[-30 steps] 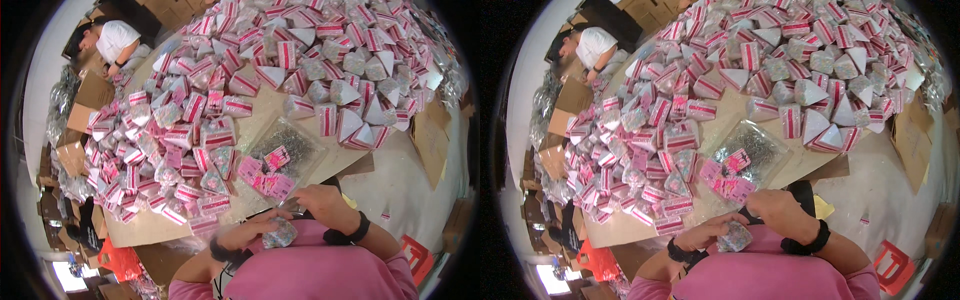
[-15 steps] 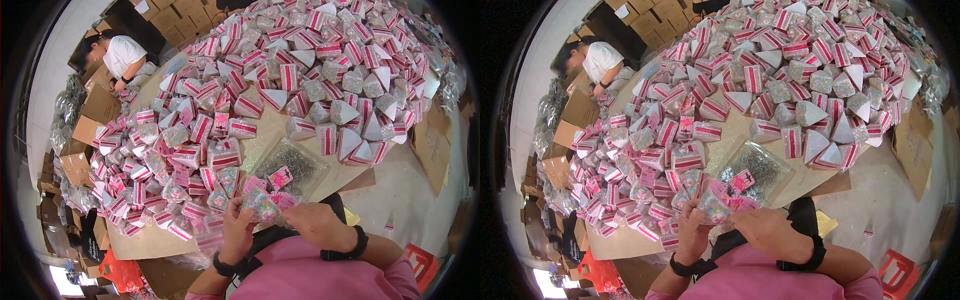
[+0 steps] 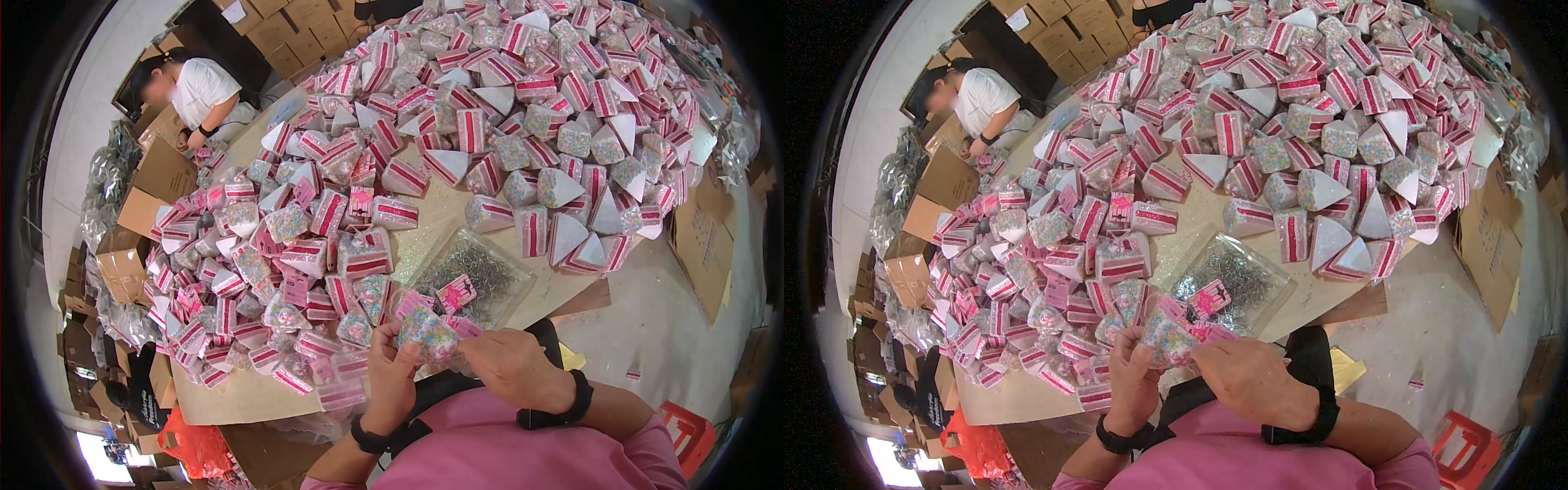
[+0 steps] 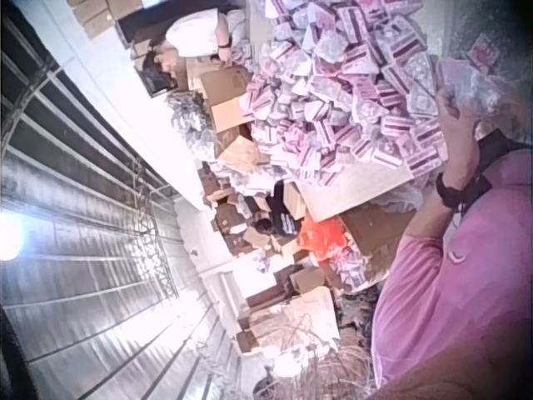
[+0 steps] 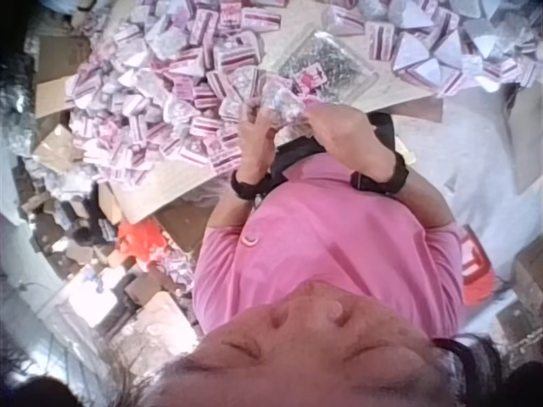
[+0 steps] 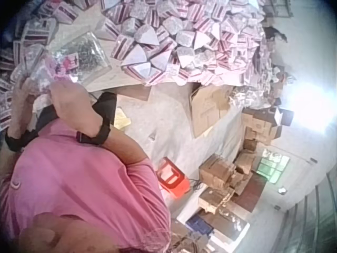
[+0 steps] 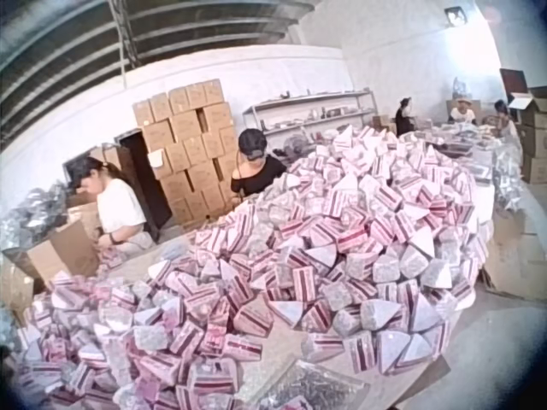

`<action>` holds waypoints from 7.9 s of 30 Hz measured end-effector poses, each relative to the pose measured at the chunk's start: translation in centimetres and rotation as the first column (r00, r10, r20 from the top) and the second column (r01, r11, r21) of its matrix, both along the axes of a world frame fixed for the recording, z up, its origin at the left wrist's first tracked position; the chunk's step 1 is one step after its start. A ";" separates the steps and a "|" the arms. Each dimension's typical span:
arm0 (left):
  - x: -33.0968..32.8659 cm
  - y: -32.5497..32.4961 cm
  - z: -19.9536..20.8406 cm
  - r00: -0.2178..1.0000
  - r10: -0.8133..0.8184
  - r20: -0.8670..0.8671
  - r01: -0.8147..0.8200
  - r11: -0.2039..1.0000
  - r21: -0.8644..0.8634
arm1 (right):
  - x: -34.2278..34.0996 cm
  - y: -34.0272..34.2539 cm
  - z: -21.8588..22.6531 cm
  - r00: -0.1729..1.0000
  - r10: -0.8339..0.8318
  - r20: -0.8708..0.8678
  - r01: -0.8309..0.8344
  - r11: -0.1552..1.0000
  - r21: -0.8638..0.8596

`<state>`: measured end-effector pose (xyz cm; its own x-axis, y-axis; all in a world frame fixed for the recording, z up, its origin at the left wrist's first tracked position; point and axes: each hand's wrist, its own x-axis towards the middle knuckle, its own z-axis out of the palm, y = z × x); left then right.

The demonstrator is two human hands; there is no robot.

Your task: Packaging small triangular products into bags at a manufacturing table.

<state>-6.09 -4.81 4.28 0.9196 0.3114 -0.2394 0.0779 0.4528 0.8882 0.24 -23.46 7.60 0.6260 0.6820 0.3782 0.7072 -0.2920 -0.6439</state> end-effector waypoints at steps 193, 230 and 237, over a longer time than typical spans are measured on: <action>0.2 -0.3 -0.9 0.970 -0.238 -0.053 0.238 0.971 -0.011 | 0.1 -1.1 -0.6 0.992 -0.084 -0.094 0.090 0.994 0.060; 0.4 -2.3 -0.8 0.998 -0.058 -0.005 0.058 0.989 0.136 | 0.2 0.4 -0.5 0.987 -0.158 0.003 0.158 0.987 0.011; 0.3 -2.1 -1.1 0.998 -0.056 0.017 0.053 0.985 0.162 | 0.1 0.5 -0.7 0.987 -0.162 0.002 0.162 0.987 0.015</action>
